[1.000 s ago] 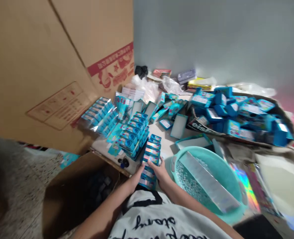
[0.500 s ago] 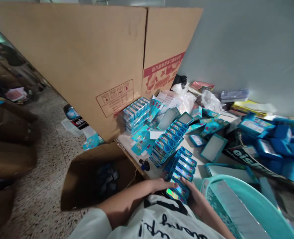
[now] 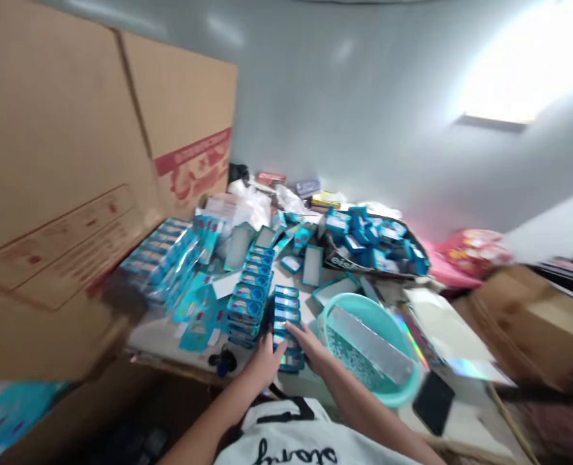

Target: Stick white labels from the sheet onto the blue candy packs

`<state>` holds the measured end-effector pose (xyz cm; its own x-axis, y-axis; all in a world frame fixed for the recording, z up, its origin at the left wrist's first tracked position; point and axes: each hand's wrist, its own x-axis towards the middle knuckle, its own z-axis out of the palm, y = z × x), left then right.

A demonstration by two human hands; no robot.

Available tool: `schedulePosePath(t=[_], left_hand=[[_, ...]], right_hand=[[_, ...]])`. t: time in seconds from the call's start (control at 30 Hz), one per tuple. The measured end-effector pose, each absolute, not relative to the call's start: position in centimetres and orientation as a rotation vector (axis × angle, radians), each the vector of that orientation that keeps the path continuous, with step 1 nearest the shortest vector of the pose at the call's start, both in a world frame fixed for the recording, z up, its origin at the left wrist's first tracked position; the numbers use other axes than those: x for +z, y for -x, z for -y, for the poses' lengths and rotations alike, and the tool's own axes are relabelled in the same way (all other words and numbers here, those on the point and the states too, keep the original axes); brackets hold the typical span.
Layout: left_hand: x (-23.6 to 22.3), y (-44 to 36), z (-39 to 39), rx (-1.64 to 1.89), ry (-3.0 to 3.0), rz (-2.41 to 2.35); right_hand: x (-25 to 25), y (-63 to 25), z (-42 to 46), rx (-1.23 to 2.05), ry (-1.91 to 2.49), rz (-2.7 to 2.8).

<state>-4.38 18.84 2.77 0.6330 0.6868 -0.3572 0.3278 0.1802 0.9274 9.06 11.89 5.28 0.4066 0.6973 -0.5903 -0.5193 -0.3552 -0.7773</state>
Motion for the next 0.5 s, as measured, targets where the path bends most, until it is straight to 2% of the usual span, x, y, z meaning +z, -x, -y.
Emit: schedulePosePath(t=[0.2, 0.33, 0.43, 0.5], left_hand=[[2.7, 7.6, -18.8, 0.278, -1.534, -0.926], [6.0, 13.3, -21.2, 0.744, -1.795, -0.877], [9.3, 14.4, -25.5, 1.064, -1.651, -1.134], [10.9, 13.2, -28.6, 0.912, -1.49, -1.11]], right_hand=[[3.5, -9.6, -9.8, 1.183, 1.367, 0.043], [2.4, -8.3, -6.6, 0.795, 1.515, -0.017], [4.3, -7.9, -7.7, 0.495, 1.62, 0.232], [6.9, -7.9, -11.1, 0.516, 1.55, 0.407]])
